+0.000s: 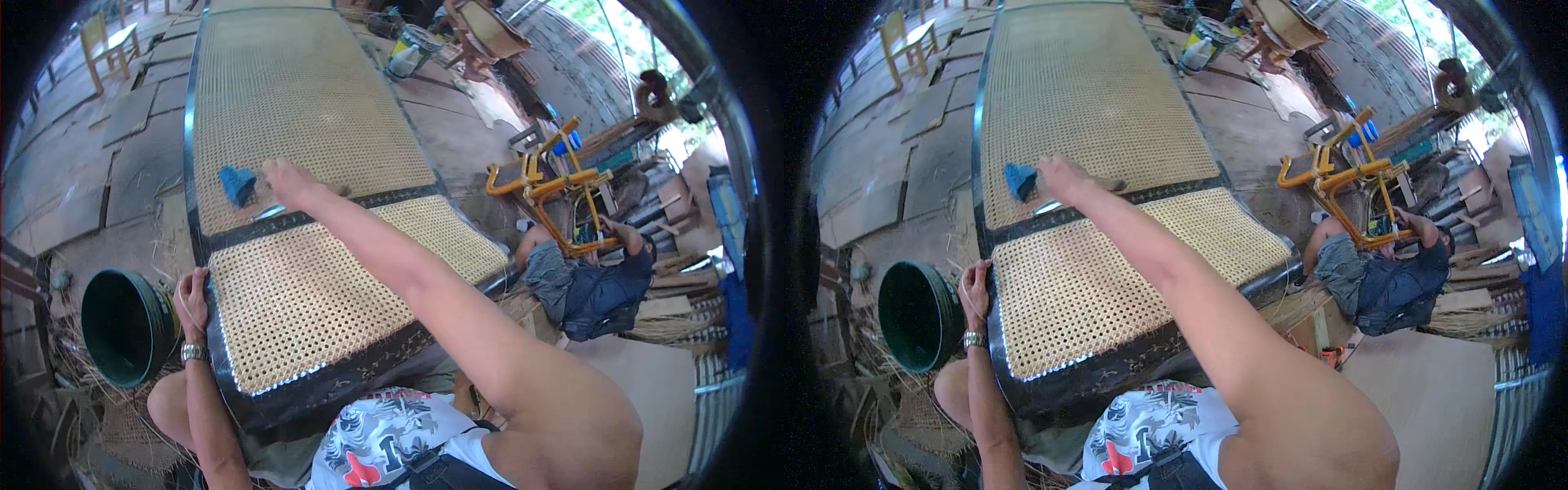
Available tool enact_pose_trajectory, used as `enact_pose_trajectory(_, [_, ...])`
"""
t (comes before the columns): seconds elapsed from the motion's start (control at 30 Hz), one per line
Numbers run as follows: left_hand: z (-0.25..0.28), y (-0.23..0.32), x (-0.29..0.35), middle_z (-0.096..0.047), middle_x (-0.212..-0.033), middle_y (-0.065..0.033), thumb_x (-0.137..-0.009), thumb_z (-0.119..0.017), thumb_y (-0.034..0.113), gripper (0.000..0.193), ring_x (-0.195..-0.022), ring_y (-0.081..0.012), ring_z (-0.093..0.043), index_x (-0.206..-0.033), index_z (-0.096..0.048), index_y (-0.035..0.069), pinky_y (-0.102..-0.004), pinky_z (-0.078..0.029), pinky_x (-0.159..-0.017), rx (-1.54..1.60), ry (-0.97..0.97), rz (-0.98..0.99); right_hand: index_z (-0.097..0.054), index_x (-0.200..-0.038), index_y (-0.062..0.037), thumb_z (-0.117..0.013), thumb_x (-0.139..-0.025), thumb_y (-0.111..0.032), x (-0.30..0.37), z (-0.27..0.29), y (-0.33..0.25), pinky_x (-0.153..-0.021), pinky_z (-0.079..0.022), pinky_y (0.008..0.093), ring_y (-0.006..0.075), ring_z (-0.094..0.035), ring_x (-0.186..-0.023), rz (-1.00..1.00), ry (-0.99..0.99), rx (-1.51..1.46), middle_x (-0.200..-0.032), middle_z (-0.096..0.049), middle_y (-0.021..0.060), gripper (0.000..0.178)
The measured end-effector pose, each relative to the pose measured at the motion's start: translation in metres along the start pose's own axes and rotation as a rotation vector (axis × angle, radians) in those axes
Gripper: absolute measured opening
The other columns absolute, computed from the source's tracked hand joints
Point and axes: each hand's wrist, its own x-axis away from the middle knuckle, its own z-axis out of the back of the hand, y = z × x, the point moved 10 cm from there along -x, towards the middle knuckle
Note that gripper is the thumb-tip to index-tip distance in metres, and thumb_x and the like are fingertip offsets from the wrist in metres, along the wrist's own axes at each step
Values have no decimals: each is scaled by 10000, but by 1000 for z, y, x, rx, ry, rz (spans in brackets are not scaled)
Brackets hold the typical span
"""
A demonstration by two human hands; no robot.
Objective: Repairing the woven seat of a wooden chair using reed and tools.
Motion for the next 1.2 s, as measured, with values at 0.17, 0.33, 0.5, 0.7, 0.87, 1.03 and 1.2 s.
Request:
enact_pose_trajectory(0.17, [-3,16,4,-728,-1003,-56,-974,-706,241,254,-905,-118,-631,-1055,-723,2,-256,-484,-839,-23,-48,-45,-527,-1242,-52,-612,-951,-194,-30,-16,45,-993,-488,470,386,-590,-1148,-96,-53,46,-1229,-587,220,335])
enact_pose_trajectory(0.33, [-4,20,10,-722,-1046,-69,-947,-714,156,221,-955,-129,-643,-1113,-718,9,-271,-499,-879,-53,-79,-53,-562,-1281,-76,-612,-953,-230,9,-9,32,-1024,-475,463,387,-565,-1185,2,223,-85,-1270,-578,212,366])
enact_pose_trajectory(0.5, [-3,11,9,-722,-1032,-46,-943,-710,114,188,-943,-112,-637,-1103,-723,17,-260,-496,-875,-26,-64,-36,-596,-1203,-33,-620,-937,-240,70,-36,62,-978,-495,490,400,-592,-1142,-200,23,94,-1212,-604,212,338])
enact_pose_trajectory(0.7, [0,17,12,-734,-921,-20,-921,-746,132,166,-774,-61,-603,-1059,-742,40,-227,-496,-733,-30,44,-156,-581,-1151,-34,-639,-922,-183,88,-41,66,-911,-518,491,384,-591,-1120,-156,136,72,-1181,-587,204,279])
enact_pose_trajectory(0.87, [3,25,15,-620,-758,31,-907,-765,152,167,-688,-46,-507,-1036,-745,48,-218,-437,-644,-88,90,-128,-618,-1087,-42,-672,-895,-168,72,-15,66,-871,-530,503,396,-616,-1039,-122,469,195,-1116,-624,203,236])
enact_pose_trajectory(1.03, [9,52,25,-585,-706,12,-899,-770,149,171,-644,-63,-473,-1038,-736,55,-241,-425,-600,-82,171,-324,-666,-1050,-25,-688,-858,-182,28,-56,91,-870,-528,506,391,-642,-987,-195,10,478,-998,-692,214,249])
enact_pose_trajectory(1.2, [7,31,20,-629,-700,-40,-912,-751,176,140,-643,-72,-531,-1010,-714,83,-263,-456,-598,-179,136,-102,-629,-1083,-4,-537,-991,-249,42,-22,69,-755,-538,500,388,-681,-917,-236,299,204,-969,-695,187,278])
